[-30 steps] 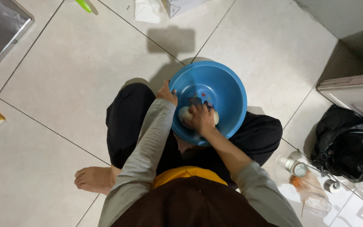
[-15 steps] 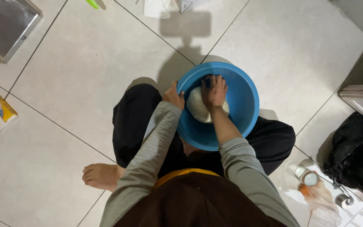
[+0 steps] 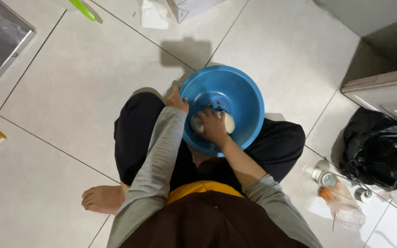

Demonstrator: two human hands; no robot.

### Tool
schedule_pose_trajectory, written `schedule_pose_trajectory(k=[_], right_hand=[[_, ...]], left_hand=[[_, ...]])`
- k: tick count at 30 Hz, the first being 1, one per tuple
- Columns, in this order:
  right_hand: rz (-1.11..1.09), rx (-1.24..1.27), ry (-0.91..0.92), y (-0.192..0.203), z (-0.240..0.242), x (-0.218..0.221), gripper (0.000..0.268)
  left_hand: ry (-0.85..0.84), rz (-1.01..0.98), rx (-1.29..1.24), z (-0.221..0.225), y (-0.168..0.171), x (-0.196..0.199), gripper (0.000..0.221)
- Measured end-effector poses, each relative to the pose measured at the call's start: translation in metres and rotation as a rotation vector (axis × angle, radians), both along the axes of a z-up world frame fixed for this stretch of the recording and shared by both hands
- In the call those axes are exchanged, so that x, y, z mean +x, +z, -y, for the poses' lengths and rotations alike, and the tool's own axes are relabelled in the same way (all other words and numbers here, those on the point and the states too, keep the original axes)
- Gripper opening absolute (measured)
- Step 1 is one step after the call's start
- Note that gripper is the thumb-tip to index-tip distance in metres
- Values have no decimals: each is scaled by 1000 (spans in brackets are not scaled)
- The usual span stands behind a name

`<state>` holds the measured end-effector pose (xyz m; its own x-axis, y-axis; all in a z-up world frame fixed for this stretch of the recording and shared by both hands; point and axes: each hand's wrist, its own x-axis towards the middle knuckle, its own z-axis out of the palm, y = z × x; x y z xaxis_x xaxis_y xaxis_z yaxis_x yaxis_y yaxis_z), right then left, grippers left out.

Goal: Kneading a ball of dough in a plastic bowl while sitting on the floor.

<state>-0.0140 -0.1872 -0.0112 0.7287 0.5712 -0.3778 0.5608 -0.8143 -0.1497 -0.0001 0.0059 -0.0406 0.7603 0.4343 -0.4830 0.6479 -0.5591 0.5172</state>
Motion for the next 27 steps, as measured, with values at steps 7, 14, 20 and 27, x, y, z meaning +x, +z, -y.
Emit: schedule_pose_trajectory(k=[7, 14, 20, 27], right_hand=[[-14, 122, -12, 39, 19, -17, 54], [-188, 829, -378, 72, 51, -17, 47], [-471, 1455, -796, 56, 83, -2, 44], [-266, 862, -558, 68, 79, 1, 78]], left_hand=[[10, -3, -74, -6, -7, -2, 30], [-10, -69, -92, -11, 14, 3, 34], [15, -37, -134, -8, 9, 2, 38], [7, -62, -49, -4, 2, 1, 41]])
